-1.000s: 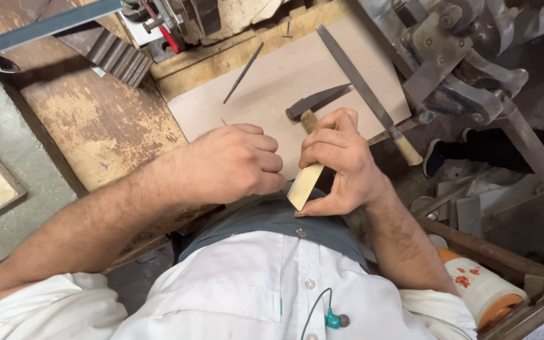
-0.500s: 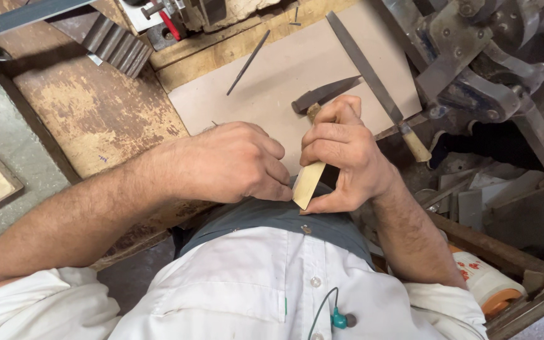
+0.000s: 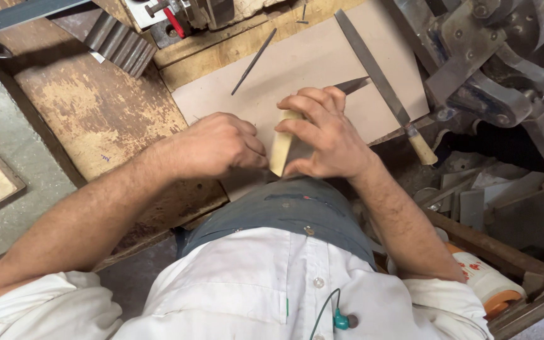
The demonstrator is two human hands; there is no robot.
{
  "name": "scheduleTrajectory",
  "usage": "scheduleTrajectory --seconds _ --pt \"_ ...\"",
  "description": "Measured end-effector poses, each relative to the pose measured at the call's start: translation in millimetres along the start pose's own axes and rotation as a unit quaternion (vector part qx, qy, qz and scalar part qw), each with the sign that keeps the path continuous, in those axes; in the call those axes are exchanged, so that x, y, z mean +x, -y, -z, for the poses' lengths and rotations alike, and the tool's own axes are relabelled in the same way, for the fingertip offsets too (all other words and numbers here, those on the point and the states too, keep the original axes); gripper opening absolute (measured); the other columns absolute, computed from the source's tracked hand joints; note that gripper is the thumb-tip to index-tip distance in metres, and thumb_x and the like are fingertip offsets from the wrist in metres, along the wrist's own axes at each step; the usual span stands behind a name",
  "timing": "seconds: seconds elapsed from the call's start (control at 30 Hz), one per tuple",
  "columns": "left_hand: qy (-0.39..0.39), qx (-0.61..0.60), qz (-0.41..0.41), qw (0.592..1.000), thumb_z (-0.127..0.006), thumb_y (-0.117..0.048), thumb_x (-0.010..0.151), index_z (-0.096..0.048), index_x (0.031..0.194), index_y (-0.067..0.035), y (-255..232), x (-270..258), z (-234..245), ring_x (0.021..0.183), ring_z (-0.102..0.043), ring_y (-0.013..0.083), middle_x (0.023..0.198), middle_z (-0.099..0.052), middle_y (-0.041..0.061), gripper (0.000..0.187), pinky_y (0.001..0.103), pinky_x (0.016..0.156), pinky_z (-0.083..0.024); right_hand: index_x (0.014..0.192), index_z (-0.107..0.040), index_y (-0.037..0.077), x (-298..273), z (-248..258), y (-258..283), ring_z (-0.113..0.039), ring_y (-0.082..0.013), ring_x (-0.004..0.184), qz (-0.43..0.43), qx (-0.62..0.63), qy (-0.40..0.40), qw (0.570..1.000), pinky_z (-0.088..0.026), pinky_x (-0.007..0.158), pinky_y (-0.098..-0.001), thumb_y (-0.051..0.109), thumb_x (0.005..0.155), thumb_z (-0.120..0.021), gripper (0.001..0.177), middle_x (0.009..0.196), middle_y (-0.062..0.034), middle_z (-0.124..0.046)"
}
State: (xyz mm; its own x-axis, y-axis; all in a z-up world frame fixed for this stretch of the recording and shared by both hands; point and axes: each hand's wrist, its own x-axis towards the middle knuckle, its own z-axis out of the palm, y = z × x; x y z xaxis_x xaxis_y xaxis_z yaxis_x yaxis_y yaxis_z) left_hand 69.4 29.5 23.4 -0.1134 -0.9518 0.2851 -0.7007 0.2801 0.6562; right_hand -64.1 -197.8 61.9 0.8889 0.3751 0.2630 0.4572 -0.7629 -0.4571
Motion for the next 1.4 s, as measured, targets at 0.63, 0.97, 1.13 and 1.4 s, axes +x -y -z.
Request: scheduleTrajectory --seconds 0.63,0.97,1.13,1.4 --pt "-0.011 0.013 0.044 0.999 -0.067 -0.015 0.081 -0.080 0.094 -0.011 30.1 -19.1 -27.3 0.085 -0.069 0.0244 0.088 -0.076 0.002 0.019 0.039 0.070 -0.056 0.089 -0.066 0.004 11.9 -32.3 -22.0 -0.068 -0.0229 0.107 0.160 -0.078 0.051 0.983 -0.052 0.103 -0.0379 0.012 0.082 -0.064 0.011 0.103 -0.0078 -0.070" --pt "0.016 0.036 0.040 0.998 -0.068 -0.013 0.080 -0.080 0.090 -0.013 20.2 -3.7 -7.8 0.085 -0.070 0.0247 0.086 -0.075 0.002 0.016 0.039 0.068 -0.056 0.086 -0.061 0.009 19.8 -20.7 -26.2 -0.067 -0.0266 0.094 0.193 -0.104 0.158 0.963 -0.051 0.097 -0.0407 0.015 0.080 -0.063 0.009 0.086 -0.0084 -0.067" --pt "0.023 0.049 0.041 0.998 -0.070 -0.009 0.068 -0.079 0.095 -0.012 2.9 18.8 -1.7 0.085 -0.070 0.0259 0.088 -0.076 0.002 0.029 0.040 0.070 -0.056 0.098 -0.066 0.007 7.4 21.1 -1.2 -0.068 -0.0273 0.114 0.148 -0.161 0.035 0.975 -0.045 0.107 -0.0461 0.015 0.084 -0.062 0.016 0.104 -0.0100 -0.071" --pt "-0.180 0.099 0.065 0.977 -0.070 -0.001 0.083 -0.077 0.108 -0.013 1.7 117.3 -4.7 0.089 -0.069 0.0294 0.103 -0.076 0.007 0.028 0.043 0.077 -0.057 0.113 -0.069 0.006 -107.2 96.9 -22.0 -0.064 -0.0330 0.113 -0.232 -0.151 -0.206 0.938 -0.047 0.100 -0.0442 0.010 0.086 -0.082 0.031 0.117 -0.0118 -0.071"
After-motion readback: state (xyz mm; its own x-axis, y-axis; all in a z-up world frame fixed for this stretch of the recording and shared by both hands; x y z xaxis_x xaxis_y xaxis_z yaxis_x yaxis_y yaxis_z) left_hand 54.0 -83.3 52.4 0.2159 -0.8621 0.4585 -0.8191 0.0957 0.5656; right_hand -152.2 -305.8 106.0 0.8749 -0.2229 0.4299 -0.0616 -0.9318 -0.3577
